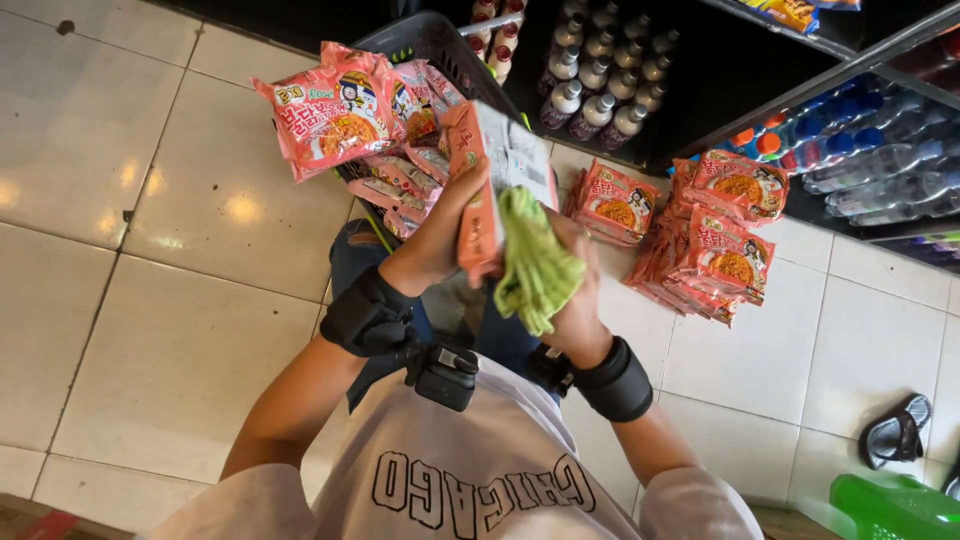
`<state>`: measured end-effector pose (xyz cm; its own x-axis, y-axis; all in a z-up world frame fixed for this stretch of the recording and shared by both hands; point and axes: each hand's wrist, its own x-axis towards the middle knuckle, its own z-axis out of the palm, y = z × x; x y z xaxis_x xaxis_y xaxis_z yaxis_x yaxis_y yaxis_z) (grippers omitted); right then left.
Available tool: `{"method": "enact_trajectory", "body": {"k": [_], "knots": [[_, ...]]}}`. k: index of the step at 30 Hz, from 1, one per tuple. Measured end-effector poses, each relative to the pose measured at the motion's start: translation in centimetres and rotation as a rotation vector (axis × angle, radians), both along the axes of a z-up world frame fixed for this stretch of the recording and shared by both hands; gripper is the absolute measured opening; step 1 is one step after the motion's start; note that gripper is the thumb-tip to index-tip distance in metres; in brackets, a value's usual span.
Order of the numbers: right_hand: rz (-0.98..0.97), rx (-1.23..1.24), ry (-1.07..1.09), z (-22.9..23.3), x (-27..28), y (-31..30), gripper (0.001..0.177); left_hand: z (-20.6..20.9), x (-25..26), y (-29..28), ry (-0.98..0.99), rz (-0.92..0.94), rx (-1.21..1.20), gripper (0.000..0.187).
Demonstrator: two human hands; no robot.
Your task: The person cleans individual instant noodle packets with a cloth and organizes them into stacks.
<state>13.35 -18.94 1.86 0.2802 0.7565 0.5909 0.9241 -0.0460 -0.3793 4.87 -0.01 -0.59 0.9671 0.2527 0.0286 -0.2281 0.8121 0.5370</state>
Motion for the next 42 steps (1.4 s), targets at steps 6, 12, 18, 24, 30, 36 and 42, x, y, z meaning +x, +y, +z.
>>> {"method": "enact_trajectory", "body": {"k": [6, 12, 18, 24, 30, 36, 42], "knots": [[0.031, 0.011, -0.035, 2.2, -0.5, 2.0, 0.076, 0.2, 0.2, -2.1, 0.114, 0.233, 0.347, 0.057], [-0.046, 0.139, 0.146, 1.6, 4.1, 3.4, 0.072, 1.0, -0.8, -2.1, 0.025, 0.13, 0.746, 0.068], [-0.025, 0.126, 0.193, -0.2, 2.9, 4.3, 0.073, 2.7, -0.1, -1.8, 0.027, 0.215, 0.681, 0.065], [0.051, -0.011, 0.008, -1.8, -0.8, 2.1, 0.073, 2.1, -0.6, -0.5, 0.065, 0.31, 0.653, 0.068], [-0.09, 0.105, 0.103, -0.9, 3.8, 3.3, 0.069, 1.6, -1.8, -2.7, 0.079, 0.087, 0.717, 0.075], [0.116, 0.061, 0.219, 2.6, -0.1, 2.3, 0.098, -3.3, -0.3, -0.9, 0.234, 0.424, 0.886, 0.064], [-0.046, 0.013, 0.039, -0.4, -0.4, 0.5, 0.078, 0.0, -0.2, -2.2, 0.267, 0.29, 0.436, 0.064]]}}
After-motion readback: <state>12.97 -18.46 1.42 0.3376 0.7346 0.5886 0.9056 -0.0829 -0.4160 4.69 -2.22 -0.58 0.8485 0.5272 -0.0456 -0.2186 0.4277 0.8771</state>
